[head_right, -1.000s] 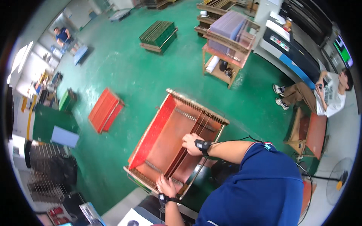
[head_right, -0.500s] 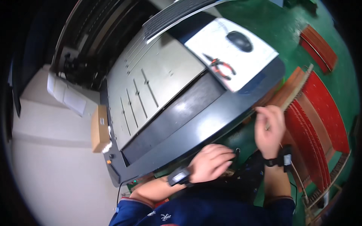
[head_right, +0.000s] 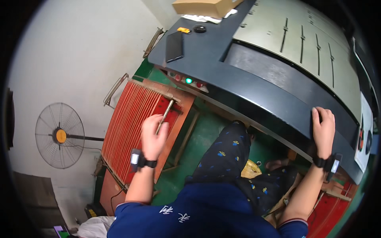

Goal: Load printed circuit boards into a machine and organize them into a storage rack.

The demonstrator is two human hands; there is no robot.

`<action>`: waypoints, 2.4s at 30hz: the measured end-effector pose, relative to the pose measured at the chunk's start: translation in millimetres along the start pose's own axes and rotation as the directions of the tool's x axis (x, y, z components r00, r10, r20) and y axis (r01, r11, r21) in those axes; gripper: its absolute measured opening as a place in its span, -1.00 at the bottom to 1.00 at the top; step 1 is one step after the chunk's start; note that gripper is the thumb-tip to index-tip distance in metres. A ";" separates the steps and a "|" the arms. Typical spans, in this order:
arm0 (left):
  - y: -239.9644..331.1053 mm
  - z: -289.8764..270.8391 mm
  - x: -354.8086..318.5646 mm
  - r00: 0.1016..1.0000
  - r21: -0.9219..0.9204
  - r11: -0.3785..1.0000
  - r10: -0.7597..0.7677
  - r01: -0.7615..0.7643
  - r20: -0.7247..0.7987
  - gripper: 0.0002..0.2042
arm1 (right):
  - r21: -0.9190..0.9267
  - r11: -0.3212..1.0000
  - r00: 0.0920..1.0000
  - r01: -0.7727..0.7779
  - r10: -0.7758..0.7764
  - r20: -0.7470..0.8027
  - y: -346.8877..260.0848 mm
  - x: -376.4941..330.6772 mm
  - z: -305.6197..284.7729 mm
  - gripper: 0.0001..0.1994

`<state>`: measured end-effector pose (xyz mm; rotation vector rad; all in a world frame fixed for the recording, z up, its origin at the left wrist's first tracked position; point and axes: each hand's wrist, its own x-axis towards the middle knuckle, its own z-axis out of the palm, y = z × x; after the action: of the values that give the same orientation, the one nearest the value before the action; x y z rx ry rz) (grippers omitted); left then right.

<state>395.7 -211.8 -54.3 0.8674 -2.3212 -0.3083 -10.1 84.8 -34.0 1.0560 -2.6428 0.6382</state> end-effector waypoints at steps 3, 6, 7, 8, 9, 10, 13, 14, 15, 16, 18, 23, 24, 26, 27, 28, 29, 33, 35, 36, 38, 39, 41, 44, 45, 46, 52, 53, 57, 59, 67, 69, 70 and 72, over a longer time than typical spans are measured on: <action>-50.2 -50.4 -43.5 0.982 0.191 0.964 -0.174 0.185 -0.070 -0.77 | -0.115 0.992 0.999 -0.048 0.048 0.001 10.2 5.5 11.3 -0.75; -74.9 -68.6 -100.4 0.898 0.314 0.849 -0.439 0.425 -0.028 -0.66 | -0.100 0.995 0.999 -0.001 -0.003 -0.033 15.5 3.2 12.7 -0.75; -78.8 -64.7 -119.0 0.857 0.347 0.801 -0.514 0.488 -0.019 -0.63 | -0.102 0.995 0.999 0.011 -0.016 -0.051 17.2 0.9 10.8 -0.75; -82.1 -56.1 -133.4 0.785 0.354 0.732 -0.619 0.582 -0.011 -0.56 | -0.105 0.994 0.999 0.011 -0.014 -0.035 19.9 0.0 10.7 -0.75; -84.9 -47.2 -145.8 0.766 0.350 0.714 -0.642 0.606 -0.016 -0.53 | -0.122 0.992 0.999 0.020 -0.023 -0.025 23.5 1.0 8.7 -0.75; -88.4 -38.6 -154.9 0.811 0.392 0.737 -0.583 0.550 -0.042 -0.52 | -0.124 0.990 0.997 0.063 -0.067 -0.027 26.1 -0.2 10.8 -0.75; -94.6 -21.7 -169.4 0.842 0.399 0.760 -0.536 0.513 -0.060 -0.54 | -0.064 0.994 0.995 0.084 -0.080 0.060 41.1 1.1 13.5 -0.73; -97.3 -20.9 -170.0 0.876 0.439 0.759 -0.443 0.481 -0.192 -0.55 | -0.090 0.990 0.991 0.111 -0.104 0.080 45.4 2.2 16.3 -0.72; -100.0 -22.0 -168.7 0.898 0.479 0.761 -0.341 0.438 -0.279 -0.57 | -0.120 0.988 0.994 0.096 -0.089 0.069 50.3 2.1 18.4 -0.71; -103.1 -24.9 -165.7 0.878 0.469 0.745 -0.360 0.475 -0.316 -0.58 | -0.119 0.985 0.989 0.122 -0.111 0.093 54.1 2.9 20.3 -0.70; -108.5 -32.1 -158.3 0.868 0.475 0.729 -0.371 0.492 -0.330 -0.62 | -0.132 0.986 0.992 0.103 -0.092 0.087 59.5 3.1 22.6 -0.68; -117.1 -40.4 -143.1 0.890 0.537 0.710 -0.371 0.456 -0.266 -0.77 | -0.115 0.985 0.989 0.128 -0.117 0.093 64.3 2.1 22.7 -0.67; -118.5 -41.7 -140.6 0.869 0.543 0.681 -0.428 0.491 -0.249 -0.78 | -0.107 0.983 0.988 0.146 -0.140 0.060 64.3 1.4 22.7 -0.67; -121.1 -44.3 -133.6 0.846 0.569 0.648 -0.502 0.506 -0.181 -0.72 | -0.111 0.985 0.990 0.130 -0.122 0.077 63.6 1.6 23.9 -0.67; -121.6 -47.1 -129.1 0.831 0.578 0.624 -0.522 0.526 -0.193 -0.72 | -0.110 0.988 0.994 0.106 -0.103 0.038 62.7 2.0 24.2 -0.67; -120.8 -52.2 -124.2 0.814 0.623 0.589 -0.564 0.515 -0.140 -0.72 | -0.100 0.989 0.994 0.107 -0.104 0.027 61.2 1.2 23.9 -0.68; -118.3 -57.9 -118.0 0.781 0.654 0.570 -0.622 0.498 -0.052 -0.71 | -0.105 0.986 0.991 0.133 -0.131 0.029 58.5 1.2 23.2 -0.68; -95.7 -107.7 -84.9 0.797 0.548 0.584 -0.507 0.599 -0.330 -0.77 | -0.098 0.987 0.991 0.126 -0.122 0.046 40.4 -3.9 13.2 -0.73; -76.7 -140.8 -64.9 0.862 0.580 0.685 -0.145 0.441 -0.486 -0.78 | -0.078 0.988 0.991 0.131 -0.130 0.008 28.4 -6.1 7.7 -0.79; -67.0 -161.1 -55.5 0.854 0.573 0.710 -0.077 0.409 -0.514 -0.82 | -0.058 0.992 0.993 0.116 -0.118 -0.025 22.7 -6.4 6.1 -0.81; -48.1 -192.0 -36.6 0.800 0.408 0.828 -0.079 0.386 -0.595 -0.89 | -0.055 0.996 0.995 0.070 -0.074 -0.067 14.0 -7.3 2.8 -0.83; -41.9 -203.7 -24.7 0.796 0.369 0.870 -0.042 0.326 -0.603 -0.90 | -0.054 0.998 0.995 0.044 -0.048 -0.082 11.2 -6.9 2.2 -0.85; -32.9 -208.0 3.6 0.721 -0.112 0.898 -0.411 0.425 -0.558 -0.79 | -0.028 0.999 0.991 0.018 -0.021 -0.131 8.0 -7.4 1.0 -0.86; -17.1 -158.0 52.8 0.833 -0.581 0.799 -0.422 0.154 -0.359 -0.74 | -0.022 1.000 0.980 -0.003 -0.001 -0.199 7.7 -7.8 -1.3 -0.85; -7.4 -130.6 69.3 0.874 -0.695 0.716 -0.378 0.066 -0.306 -0.74 | -0.007 1.000 0.974 0.005 -0.007 -0.228 7.4 -10.0 -2.4 -0.83; 2.9 -105.9 86.2 0.909 -0.682 0.731 -0.302 0.027 -0.287 -0.76 | 0.029 0.999 0.978 -0.026 0.031 -0.207 8.0 -12.3 -3.9 -0.81; 99.0 21.0 156.0 0.965 -0.958 0.259 -0.259 0.119 0.050 -0.73 | 0.273 0.957 0.975 0.097 -0.036 -0.220 9.9 -59.8 -25.1 -0.79; 114.1 37.5 162.6 0.983 -0.975 0.182 -0.156 0.128 0.100 -0.72 | 0.369 0.927 0.977 0.074 0.007 -0.214 10.3 -70.2 -27.0 -0.79; 172.5 97.4 183.1 0.968 -0.967 -0.044 0.038 0.251 0.249 -0.70 | 0.805 0.505 0.908 -0.310 0.408 0.094 -0.4 -112.2 -41.3 -0.80; 206.2 127.0 190.3 0.939 -0.931 -0.124 0.070 0.342 0.336 -0.68 | 0.859 0.310 0.876 -0.408 0.398 0.272 -12.1 -120.6 -46.6 -0.77; 294.9 84.3 230.7 0.936 -0.626 0.712 0.338 -0.320 -0.093 -0.67 | 0.396 0.916 0.726 0.057 0.234 -0.646 -22.7 -139.4 -192.2 -0.71; 314.9 65.5 223.1 0.752 -0.393 0.657 0.640 -0.643 -0.160 -0.69 | 0.135 0.980 0.669 0.143 0.005 -0.743 -25.4 -148.6 -221.3 -0.59; 326.3 60.6 218.7 0.641 -0.359 0.577 0.762 -0.734 -0.085 -0.72 | -0.015 0.999 0.731 0.043 -0.041 -0.681 -27.1 -152.4 -227.2 -0.56; 351.2 59.6 209.1 0.362 -0.373 0.344 0.932 -0.862 0.023 -0.73 | -0.230 0.965 0.832 -0.124 -0.025 -0.554 -28.2 -157.2 -218.9 -0.45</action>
<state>58.1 -83.6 146.2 -0.7585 -2.4725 -0.2456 132.1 264.1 111.1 0.6060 -2.1657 0.4957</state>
